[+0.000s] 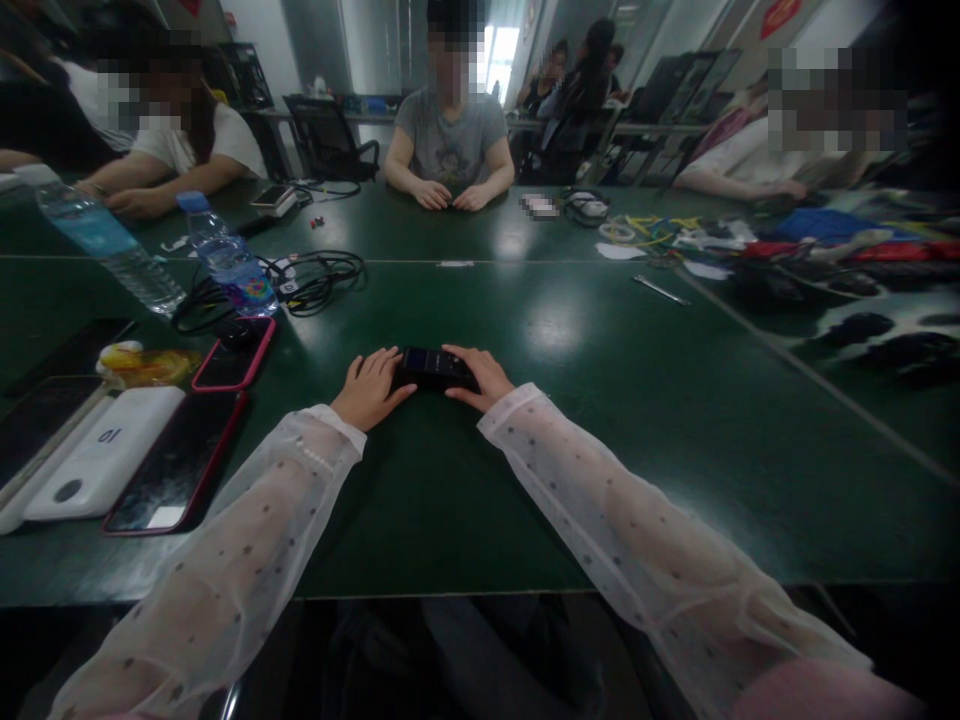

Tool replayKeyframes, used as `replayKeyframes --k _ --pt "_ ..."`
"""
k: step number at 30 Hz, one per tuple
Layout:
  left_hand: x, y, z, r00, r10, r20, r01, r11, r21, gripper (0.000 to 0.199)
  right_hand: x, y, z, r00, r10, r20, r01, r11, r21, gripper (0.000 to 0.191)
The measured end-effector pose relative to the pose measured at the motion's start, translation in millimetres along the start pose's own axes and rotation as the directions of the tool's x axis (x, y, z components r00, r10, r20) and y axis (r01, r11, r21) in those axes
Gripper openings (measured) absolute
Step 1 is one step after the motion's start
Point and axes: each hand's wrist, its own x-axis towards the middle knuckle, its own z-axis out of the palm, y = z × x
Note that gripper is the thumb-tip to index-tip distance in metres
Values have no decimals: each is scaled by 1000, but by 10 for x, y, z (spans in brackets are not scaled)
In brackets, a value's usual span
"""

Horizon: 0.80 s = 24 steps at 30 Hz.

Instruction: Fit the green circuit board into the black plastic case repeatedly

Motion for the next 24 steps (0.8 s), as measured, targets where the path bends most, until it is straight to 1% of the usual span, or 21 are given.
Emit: replayKeyframes --k 6,12,20,24 --pt "-1 -5 9 1000 1 -3 -1 1000 -5 63 1 -13 -14 1000 -5 4 5 1000 17 73" --pt "3 -16 14 1000 5 1 -5 1000 -8 64 -4 -23 -4 1000 9 -19 -8 999 33 74" --pt "-7 -3 -3 1000 15 -7 -15 1000 7 66 4 -6 18 997 9 -75 -4 997 72 67" --pt "-15 8 -12 1000 18 -9 -18 1000 1 68 -6 -30 4 994 8 -110 10 987 161 59"
